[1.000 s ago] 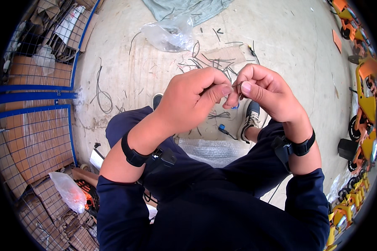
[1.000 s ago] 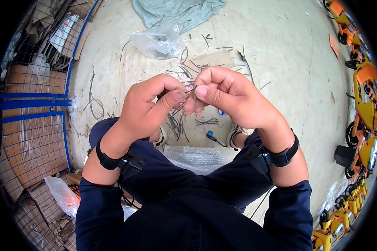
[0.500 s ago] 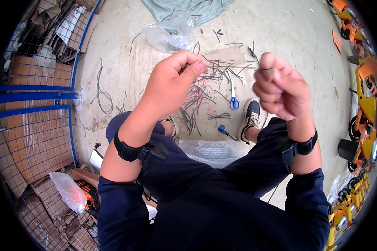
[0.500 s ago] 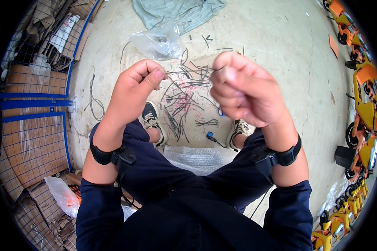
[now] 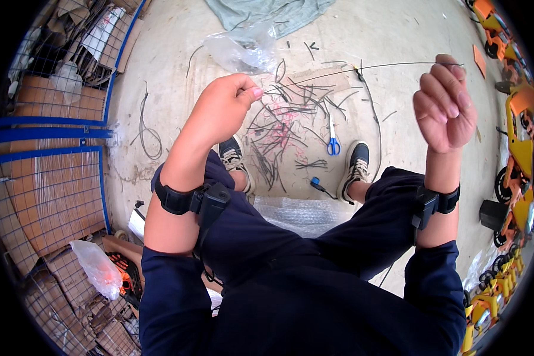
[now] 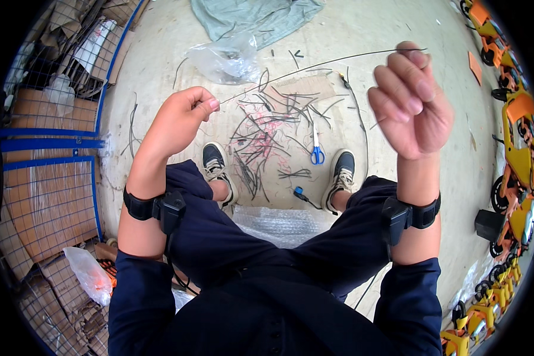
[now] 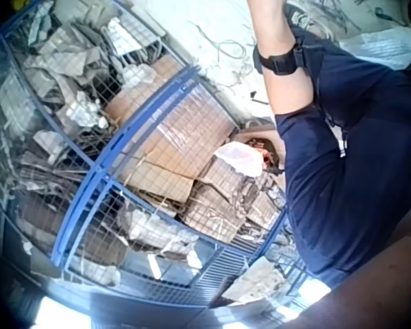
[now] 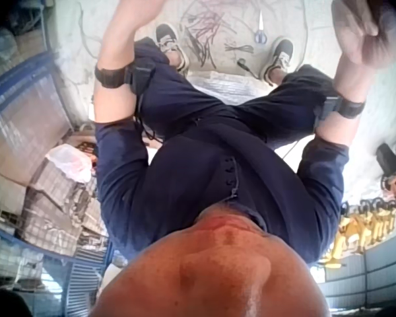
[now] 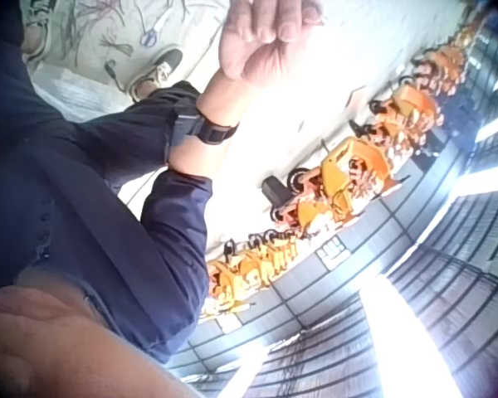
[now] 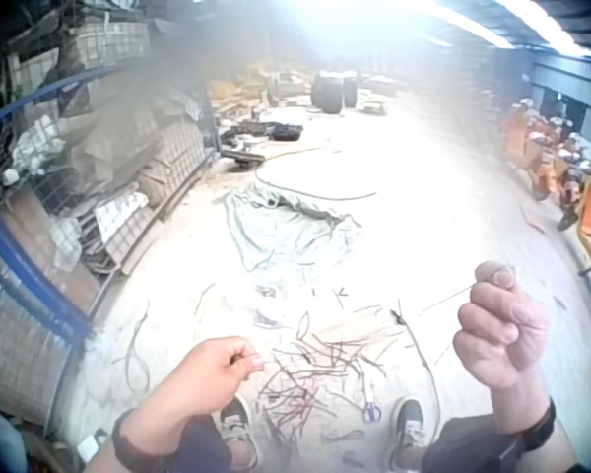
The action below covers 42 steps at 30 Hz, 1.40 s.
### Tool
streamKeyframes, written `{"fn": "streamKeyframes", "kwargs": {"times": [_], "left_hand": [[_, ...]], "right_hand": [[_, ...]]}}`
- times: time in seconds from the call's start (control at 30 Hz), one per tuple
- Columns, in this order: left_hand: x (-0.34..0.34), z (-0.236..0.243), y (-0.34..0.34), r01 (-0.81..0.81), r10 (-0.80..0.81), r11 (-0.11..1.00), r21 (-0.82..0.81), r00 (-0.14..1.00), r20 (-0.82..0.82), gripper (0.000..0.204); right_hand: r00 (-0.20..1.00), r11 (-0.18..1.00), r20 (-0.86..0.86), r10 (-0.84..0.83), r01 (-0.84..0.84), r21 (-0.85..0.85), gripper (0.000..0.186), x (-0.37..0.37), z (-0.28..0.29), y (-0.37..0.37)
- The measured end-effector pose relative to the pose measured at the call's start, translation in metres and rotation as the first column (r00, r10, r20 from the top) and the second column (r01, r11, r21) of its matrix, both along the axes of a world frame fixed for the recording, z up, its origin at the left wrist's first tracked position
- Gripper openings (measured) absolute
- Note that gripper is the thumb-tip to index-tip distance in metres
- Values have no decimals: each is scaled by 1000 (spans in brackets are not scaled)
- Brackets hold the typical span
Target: The person cuts several wires using scissors and then strips the insulation from the wire ends by hand.
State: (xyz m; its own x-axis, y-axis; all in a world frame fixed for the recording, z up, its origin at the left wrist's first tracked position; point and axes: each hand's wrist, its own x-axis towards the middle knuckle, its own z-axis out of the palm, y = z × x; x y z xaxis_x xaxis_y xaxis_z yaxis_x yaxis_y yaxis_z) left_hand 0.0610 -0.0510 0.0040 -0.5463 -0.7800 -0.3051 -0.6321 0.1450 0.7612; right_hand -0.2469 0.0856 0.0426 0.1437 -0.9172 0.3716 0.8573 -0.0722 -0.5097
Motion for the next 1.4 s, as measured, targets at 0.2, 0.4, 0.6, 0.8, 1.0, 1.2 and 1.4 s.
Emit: {"fn": "streamKeyframes", "kwargs": {"times": [0.2, 0.4, 0.6, 0.8, 1.0, 1.2, 1.4], "left_hand": [[-4, -18, 8, 19, -75, 938, -346, 986, -147, 19], [-26, 19, 54, 130, -177, 983, -129, 847, -501, 21], [-33, 13, 63, 210, -434, 805, -555, 846, -309, 25], [-34, 8, 61, 170, -459, 702, -692, 851, -257, 16], [-29, 14, 61, 200, -489, 706, -679, 832, -263, 12], [-26, 22, 66, 237, -436, 879, -414, 750, -498, 24], [-24, 30, 75, 304, -286, 948, -97, 673, -682, 28]], "right_hand": [[966, 989, -228, -121, 137, 55, 14, 4, -7, 0], [759, 931, -644, -97, 299, 211, 15, 64, -15, 7], [581, 939, -813, -49, 304, 160, 9, 91, -12, 14], [242, 947, -940, -239, 275, -169, 6, 90, -21, 11], [518, 967, -855, 6, 215, 136, 8, 93, -15, 12], [813, 946, -549, 194, -6, 325, 14, 91, -17, 12], [925, 934, -269, 267, -180, 308, 18, 96, -19, 11]]}}
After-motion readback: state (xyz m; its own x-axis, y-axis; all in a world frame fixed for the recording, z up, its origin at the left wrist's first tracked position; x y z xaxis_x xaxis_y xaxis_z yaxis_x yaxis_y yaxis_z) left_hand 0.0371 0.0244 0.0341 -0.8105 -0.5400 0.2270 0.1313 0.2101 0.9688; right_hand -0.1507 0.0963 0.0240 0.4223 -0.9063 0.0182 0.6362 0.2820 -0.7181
